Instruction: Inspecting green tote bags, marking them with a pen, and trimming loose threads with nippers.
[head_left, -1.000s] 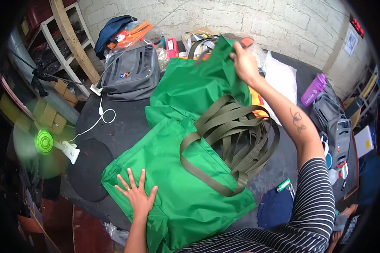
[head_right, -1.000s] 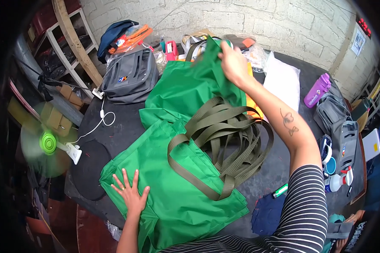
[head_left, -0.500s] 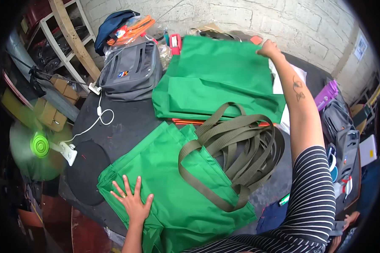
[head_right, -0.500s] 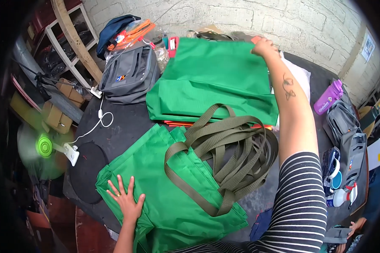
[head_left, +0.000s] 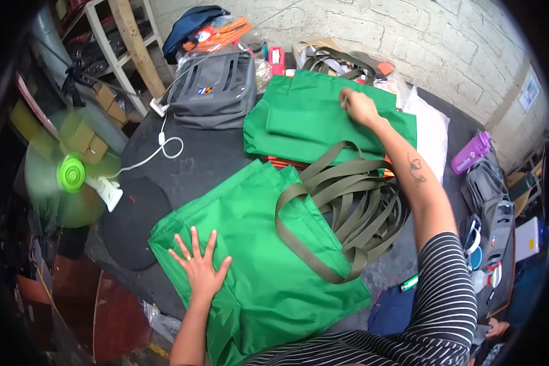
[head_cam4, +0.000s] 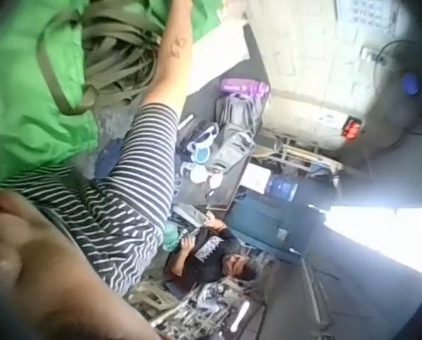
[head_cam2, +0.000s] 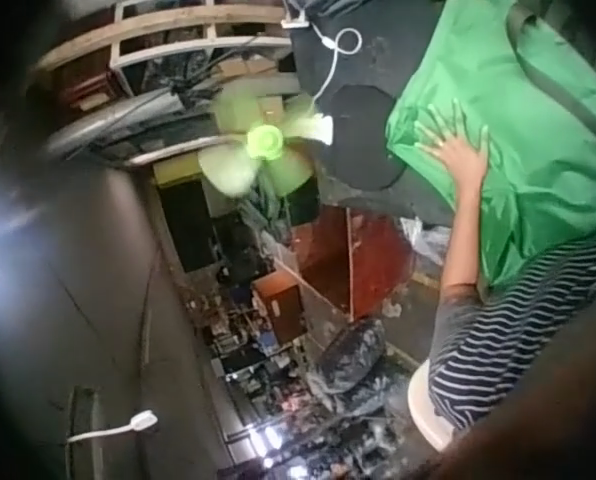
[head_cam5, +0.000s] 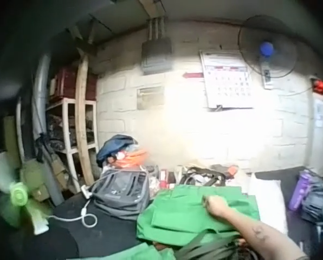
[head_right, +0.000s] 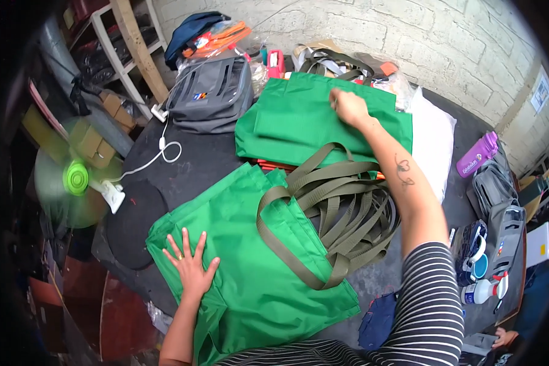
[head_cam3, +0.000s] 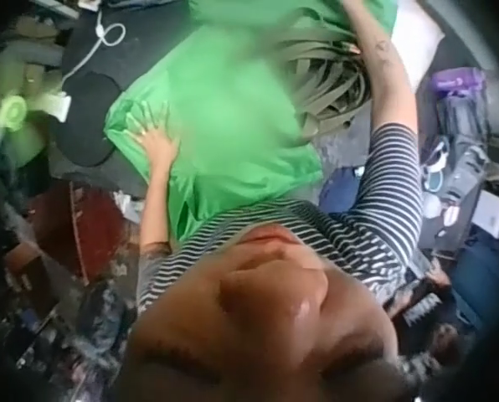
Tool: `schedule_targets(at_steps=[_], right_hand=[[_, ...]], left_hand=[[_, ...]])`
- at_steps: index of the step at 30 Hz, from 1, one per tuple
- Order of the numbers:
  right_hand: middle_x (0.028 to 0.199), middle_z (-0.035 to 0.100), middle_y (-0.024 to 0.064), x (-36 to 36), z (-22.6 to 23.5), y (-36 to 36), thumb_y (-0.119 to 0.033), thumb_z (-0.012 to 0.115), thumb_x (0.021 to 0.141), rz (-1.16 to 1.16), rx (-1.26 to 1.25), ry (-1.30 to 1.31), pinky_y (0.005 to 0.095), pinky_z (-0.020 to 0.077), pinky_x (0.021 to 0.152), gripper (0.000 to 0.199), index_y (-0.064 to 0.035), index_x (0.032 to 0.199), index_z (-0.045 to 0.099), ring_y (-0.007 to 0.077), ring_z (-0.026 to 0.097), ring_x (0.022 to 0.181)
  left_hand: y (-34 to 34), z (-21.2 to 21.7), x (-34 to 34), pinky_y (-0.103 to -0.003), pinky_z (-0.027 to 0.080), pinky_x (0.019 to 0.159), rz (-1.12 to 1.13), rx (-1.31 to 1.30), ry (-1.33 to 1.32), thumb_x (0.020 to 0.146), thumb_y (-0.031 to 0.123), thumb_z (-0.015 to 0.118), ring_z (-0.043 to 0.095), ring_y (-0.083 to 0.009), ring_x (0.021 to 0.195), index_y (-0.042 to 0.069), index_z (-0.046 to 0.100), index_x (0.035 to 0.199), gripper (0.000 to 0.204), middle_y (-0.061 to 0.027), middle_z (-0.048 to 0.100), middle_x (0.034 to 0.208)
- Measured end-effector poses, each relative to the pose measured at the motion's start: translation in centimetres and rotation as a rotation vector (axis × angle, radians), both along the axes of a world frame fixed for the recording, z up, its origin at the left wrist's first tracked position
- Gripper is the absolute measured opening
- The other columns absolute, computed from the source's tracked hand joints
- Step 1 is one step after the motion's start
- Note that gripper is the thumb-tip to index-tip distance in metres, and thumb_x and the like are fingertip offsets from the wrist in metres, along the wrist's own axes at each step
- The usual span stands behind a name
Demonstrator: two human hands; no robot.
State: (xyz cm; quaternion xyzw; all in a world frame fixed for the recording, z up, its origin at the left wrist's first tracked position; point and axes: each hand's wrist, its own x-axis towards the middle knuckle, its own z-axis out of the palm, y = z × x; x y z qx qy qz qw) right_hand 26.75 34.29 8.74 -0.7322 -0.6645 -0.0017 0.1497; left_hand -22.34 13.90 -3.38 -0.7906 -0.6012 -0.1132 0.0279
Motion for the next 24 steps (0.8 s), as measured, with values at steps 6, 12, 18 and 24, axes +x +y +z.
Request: schedule_targets(at_steps=[6,12,18,24], right_hand=[[0.121,0.054,0.0144,-2.2,-3.6,-1.5,-0.031,0.054,0.089,-0.069,-0.090,-0.501,0.0542,0.0385,0.091,0.042,-0.0128,0.126,0.049,0.0359,0.052,0.109],[0.096,0.059,0.0144,-13.7,3.5,-16.6,-0.016,0.062,0.084,0.353,0.146,0.228,0.0396,0.0462,0.080,0.025,-0.0006,0.104,0.058,0.0317,0.057,0.092],[0.110,0.053,0.0166,-21.8,3.0,-34.2,-0.029,0.068,0.080,0.553,-0.151,0.128,0.0430,0.0406,0.092,0.044,-0.0019,0.113,0.057,0.0358,0.050,0.106],[0.130,0.047,0.0182,-28.7,2.0,-40.4,-0.024,0.075,0.075,0.665,-0.004,0.394,0.0439,0.0404,0.099,0.053,-0.0060,0.121,0.057,0.0357,0.046,0.123]], left_hand=[[0.8,-0.4,-0.4,-0.072,-0.004,0.102,-0.028,0.037,-0.021,0.083,0.058,0.053,0.001,-0.0477,0.140,0.031,0.036,0.143,0.068,-0.0114,0.011,0.156],[0.5,-1.5,-1.6,-0.074,-0.001,0.101,-0.058,0.126,-0.074,0.083,0.061,0.052,0.001,-0.0482,0.139,0.029,0.039,0.142,0.069,-0.0114,0.011,0.155],[-1.9,4.4,-6.7,-0.036,0.034,0.104,-0.137,0.016,-1.202,0.091,0.028,0.059,0.046,-0.0284,0.124,0.007,0.056,0.125,0.040,-0.0149,0.055,0.126],[-9.1,6.6,-8.2,-0.036,0.043,0.095,-0.137,0.104,-1.017,0.087,0.016,0.061,0.057,-0.0289,0.112,0.003,0.065,0.110,0.026,-0.0150,0.062,0.113]])
